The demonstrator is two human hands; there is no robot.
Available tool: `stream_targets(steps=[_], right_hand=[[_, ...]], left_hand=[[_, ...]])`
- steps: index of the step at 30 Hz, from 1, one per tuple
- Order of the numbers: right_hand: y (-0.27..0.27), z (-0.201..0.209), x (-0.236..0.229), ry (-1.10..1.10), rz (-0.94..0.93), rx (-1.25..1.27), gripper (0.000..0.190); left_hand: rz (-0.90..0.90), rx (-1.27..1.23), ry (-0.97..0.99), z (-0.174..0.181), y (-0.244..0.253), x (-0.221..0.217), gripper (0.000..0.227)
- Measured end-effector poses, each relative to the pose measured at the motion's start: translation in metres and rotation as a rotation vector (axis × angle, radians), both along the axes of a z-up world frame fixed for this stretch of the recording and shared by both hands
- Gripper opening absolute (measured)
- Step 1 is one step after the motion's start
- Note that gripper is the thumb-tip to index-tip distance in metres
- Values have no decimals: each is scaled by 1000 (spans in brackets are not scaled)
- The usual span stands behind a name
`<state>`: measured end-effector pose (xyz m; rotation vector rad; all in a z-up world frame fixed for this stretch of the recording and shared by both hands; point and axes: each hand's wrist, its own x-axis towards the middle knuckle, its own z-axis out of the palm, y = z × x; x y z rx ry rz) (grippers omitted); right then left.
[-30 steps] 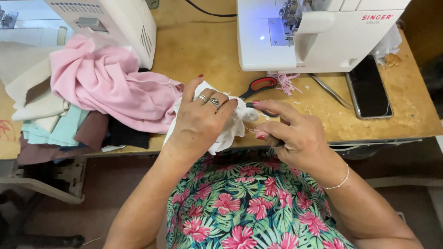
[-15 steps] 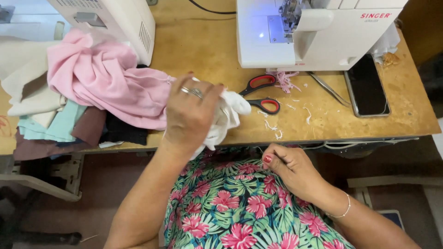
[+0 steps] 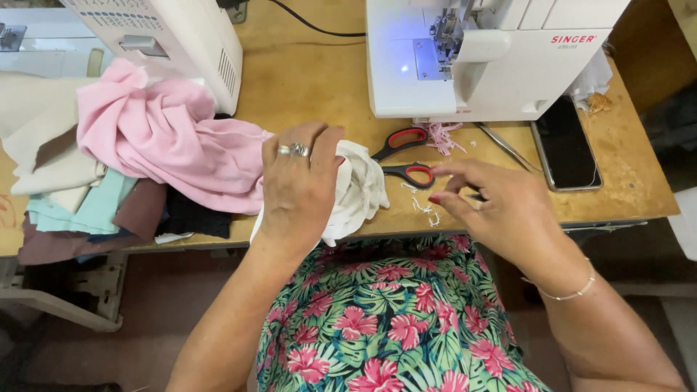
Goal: Trimming excess material from small white fabric pieces using scissors and organizing them on a workbench.
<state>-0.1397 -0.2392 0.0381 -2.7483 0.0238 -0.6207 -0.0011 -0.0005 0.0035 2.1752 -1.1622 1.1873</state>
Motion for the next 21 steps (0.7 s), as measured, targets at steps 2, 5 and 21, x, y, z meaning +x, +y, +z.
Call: stream_targets(steps=[2,5,21], right_hand=[[7,-16,15,174,24,171,28],[4,-35,24,195,6,149,27],[35,-75,69,126,-16,178,16]], left_hand=[[12,-41,1,-3,4,-15,18],[-84,-5,123,-24,1,-31,15],[-137,-77,469,-20,3,-17,4]])
